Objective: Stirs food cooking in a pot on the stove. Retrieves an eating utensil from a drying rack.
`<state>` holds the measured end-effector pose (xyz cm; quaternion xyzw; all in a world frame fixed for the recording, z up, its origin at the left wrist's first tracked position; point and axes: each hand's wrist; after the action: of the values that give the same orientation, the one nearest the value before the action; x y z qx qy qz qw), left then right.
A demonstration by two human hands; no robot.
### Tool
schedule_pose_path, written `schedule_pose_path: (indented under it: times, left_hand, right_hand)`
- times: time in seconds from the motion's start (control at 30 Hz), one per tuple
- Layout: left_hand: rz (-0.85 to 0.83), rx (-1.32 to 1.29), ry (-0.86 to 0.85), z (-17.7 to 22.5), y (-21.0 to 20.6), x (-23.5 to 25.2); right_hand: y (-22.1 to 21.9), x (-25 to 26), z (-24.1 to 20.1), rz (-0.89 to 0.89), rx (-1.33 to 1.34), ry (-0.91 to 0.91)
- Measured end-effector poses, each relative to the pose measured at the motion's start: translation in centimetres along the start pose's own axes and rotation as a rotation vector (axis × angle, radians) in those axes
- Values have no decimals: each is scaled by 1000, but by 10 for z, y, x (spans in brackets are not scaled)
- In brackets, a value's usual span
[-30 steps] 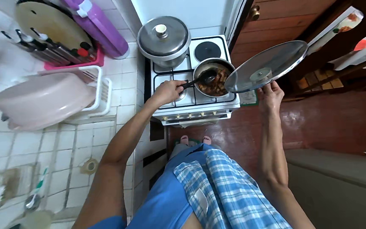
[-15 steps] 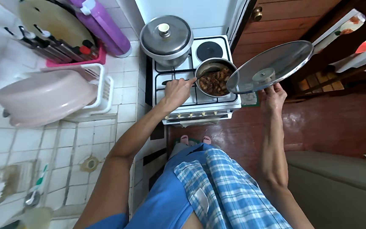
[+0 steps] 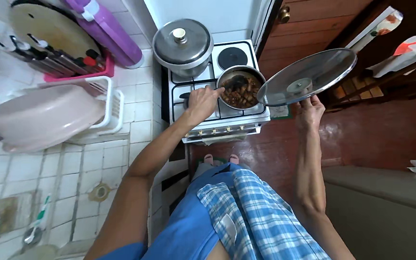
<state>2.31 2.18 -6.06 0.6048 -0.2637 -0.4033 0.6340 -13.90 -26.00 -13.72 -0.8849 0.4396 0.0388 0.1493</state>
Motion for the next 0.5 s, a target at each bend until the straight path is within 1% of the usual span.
schedule_pose_path:
  times: [0.07,0.17,0.27,0.33,0.4,0.5]
  left_hand:
    - [23,-14,-11,6,-8,10]
    - [2,-19,-52,5,-24,18]
    - [-44,-27,-18,0,-18,12]
    - [-15,-10,-20,1,-11,6]
    - [46,1,-69,7,-13,3]
    - [105,32,-188,17,-31,3]
  right_hand:
    - [-1,0,-2,9,18,-8]
    - [-1,-1,-3,14,25,-18]
    - [2,-2,-6,28,42,-17]
    - [4,-2,-7,26,59,-14]
    - [6,-2,-9,27,67,-7]
    - [4,-1,-11,44,83,-16]
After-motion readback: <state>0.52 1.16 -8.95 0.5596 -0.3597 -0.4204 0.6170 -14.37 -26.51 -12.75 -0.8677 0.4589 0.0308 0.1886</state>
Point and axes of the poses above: each hand's wrist, its own x-axis towards the middle knuckle, its own y-axis out of the back of the hand, z = x × y, and after that the axes turned 14 degrees about -y, right-handed
